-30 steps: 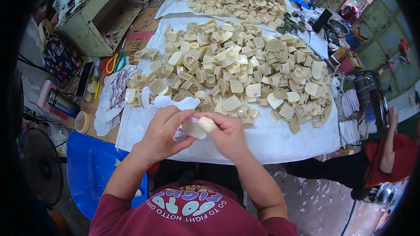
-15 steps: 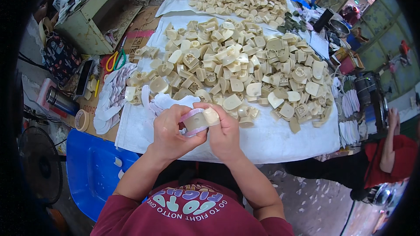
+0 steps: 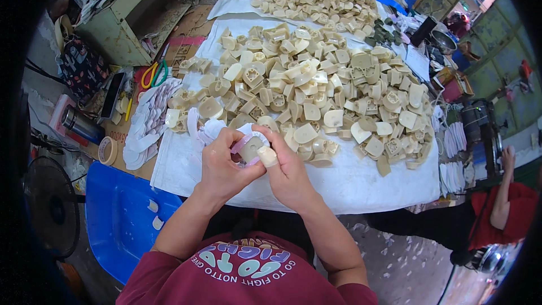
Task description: The person repeatedly picks up small, beige, rectangular plastic components from a large pile on a table. They wrap each component individually in a small piece of white paper or thin cloth, folding the material around the object, and then place the wrapped item into a blue plastic bin to the left.
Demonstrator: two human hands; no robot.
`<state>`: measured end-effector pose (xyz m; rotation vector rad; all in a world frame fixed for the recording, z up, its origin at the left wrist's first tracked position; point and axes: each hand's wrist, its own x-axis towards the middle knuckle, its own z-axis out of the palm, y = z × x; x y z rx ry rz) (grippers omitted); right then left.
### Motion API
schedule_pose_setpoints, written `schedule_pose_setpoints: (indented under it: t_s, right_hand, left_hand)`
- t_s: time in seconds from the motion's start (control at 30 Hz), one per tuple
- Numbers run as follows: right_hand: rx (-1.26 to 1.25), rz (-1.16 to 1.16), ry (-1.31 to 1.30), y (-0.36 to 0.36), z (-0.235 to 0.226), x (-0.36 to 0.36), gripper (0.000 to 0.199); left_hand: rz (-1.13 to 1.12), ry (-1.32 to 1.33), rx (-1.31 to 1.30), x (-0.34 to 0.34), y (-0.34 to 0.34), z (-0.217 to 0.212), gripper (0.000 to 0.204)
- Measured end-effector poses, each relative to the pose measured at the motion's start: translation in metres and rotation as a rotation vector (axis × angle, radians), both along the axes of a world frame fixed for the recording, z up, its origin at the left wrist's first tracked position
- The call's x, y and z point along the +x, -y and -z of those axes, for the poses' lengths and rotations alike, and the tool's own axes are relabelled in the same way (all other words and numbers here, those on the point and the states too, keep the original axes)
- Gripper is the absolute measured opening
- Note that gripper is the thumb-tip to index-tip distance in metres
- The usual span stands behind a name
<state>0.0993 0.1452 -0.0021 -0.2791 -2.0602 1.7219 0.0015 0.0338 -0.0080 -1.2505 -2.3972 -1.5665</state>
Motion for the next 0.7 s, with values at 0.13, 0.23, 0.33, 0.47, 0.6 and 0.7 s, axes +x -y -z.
schedule_pose_setpoints:
  t_s: [0.13,0.23,0.33,0.47,0.6,0.7]
  right_hand:
    - [0.334,-0.024,0.037,-0.01,0.0,0.007,0.039]
    - [0.361,0.043,0.006,-0.008,-0.005,0.005,0.037]
    - [0.084,0.143,0.032,0.0,0.004,0.008,0.03]
    - [-0.417,0.053,0.044,0.008,0.013,0.016,0.037]
    - [-0.121,0.06,-0.013,0.019,0.02,0.017,0.035]
    - [-0.304,0.059,-0.055,0.039,0.023,0.019,0.031]
  left_hand:
    - [0.351,0.271,0.121,-0.019,0.01,-0.009,0.031]
    - [0.332,0.346,0.246,-0.023,0.012,-0.009,0.034]
    - [0.217,0.428,0.48,-0.014,0.007,0.002,0.05]
    - [0.235,0.021,0.256,0.008,0.008,0.0,0.053]
    - [0.389,0.805,0.375,0.002,0.007,-0.001,0.046]
    - [0.37,0.288,0.382,0.01,0.011,0.008,0.043]
